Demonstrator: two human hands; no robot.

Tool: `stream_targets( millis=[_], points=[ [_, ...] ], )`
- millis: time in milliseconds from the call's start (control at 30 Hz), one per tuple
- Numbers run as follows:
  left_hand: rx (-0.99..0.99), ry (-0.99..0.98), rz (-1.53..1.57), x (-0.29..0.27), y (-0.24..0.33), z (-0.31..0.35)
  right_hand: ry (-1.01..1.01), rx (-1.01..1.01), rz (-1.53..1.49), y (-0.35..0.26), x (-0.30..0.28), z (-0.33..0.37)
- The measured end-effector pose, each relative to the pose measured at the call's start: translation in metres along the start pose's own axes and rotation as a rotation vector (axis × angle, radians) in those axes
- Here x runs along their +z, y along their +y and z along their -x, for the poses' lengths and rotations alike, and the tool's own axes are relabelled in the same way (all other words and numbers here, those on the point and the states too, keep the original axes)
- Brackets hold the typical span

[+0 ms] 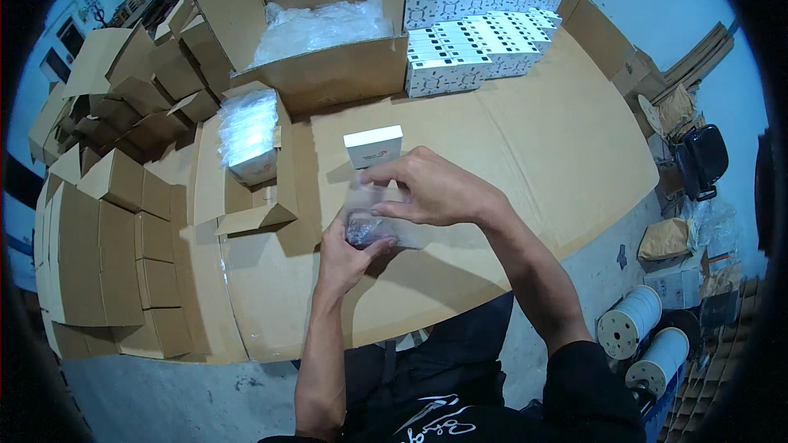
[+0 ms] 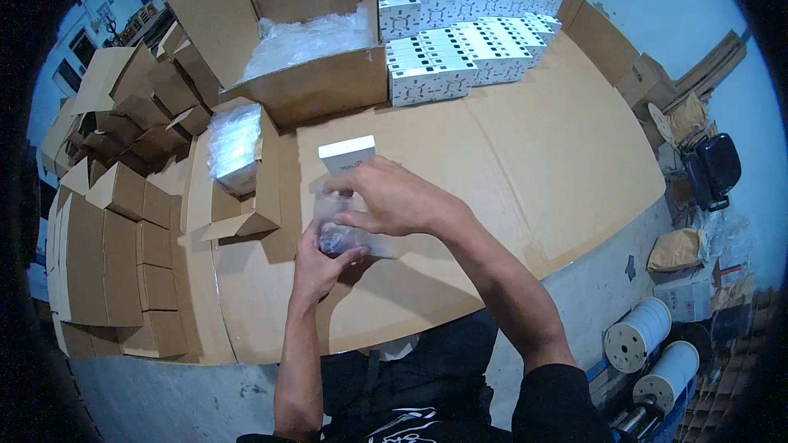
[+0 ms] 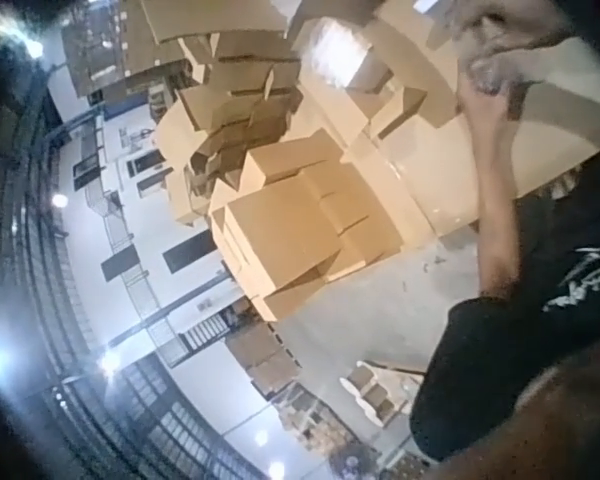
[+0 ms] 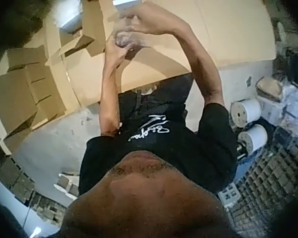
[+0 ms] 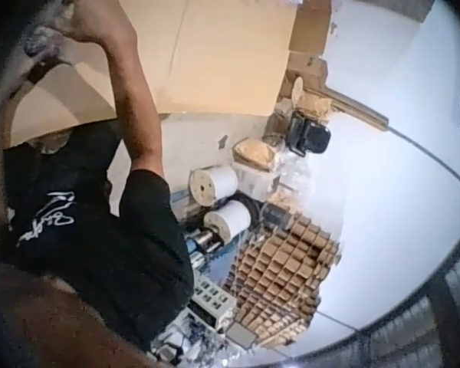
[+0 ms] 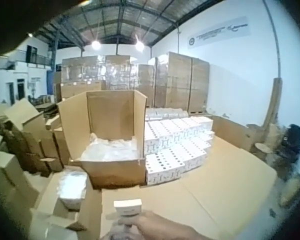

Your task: The recorder is packaging small white boxes into plastic bags and placing them in larger cardboard boxes for shipping.

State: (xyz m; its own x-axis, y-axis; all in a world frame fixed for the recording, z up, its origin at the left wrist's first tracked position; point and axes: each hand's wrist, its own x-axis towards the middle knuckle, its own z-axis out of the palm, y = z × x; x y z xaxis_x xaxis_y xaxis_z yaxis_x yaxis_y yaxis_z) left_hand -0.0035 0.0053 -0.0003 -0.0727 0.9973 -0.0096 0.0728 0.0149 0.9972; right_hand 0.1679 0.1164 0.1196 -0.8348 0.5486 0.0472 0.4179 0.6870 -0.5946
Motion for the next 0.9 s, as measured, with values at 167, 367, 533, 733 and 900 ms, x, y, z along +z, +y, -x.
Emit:
stream_targets(
  millis=[167, 367, 533, 733, 900],
  points=[
    [0.026, -0.015, -0.092, -0.003, 0.006, 0.0, 0.041, -0.077, -0.02, -0.003, 0.0, -0.003],
    [-0.151, -0.016, 0.166, -0.005, 0.011, 0.001, -0.022, -0.197, 0.052, 0.002, 0.003, -0.002],
    [-0.04, -0.036, 0.113, -0.005, 0.005, -0.001, -0.176, -0.09, 0.052, 0.0, -0.003, -0.003],
    [-0.039, -0.066, 0.271, -0.007, -0.001, -0.002, 0.034, -0.249, 0.177, 0.015, 0.007, 0.007],
    [-0.037, -0.092, 0.299, -0.008, -0.004, -0.002, -0.021, -0.108, 0.034, 0.01, 0.001, 0.009]
  ],
)
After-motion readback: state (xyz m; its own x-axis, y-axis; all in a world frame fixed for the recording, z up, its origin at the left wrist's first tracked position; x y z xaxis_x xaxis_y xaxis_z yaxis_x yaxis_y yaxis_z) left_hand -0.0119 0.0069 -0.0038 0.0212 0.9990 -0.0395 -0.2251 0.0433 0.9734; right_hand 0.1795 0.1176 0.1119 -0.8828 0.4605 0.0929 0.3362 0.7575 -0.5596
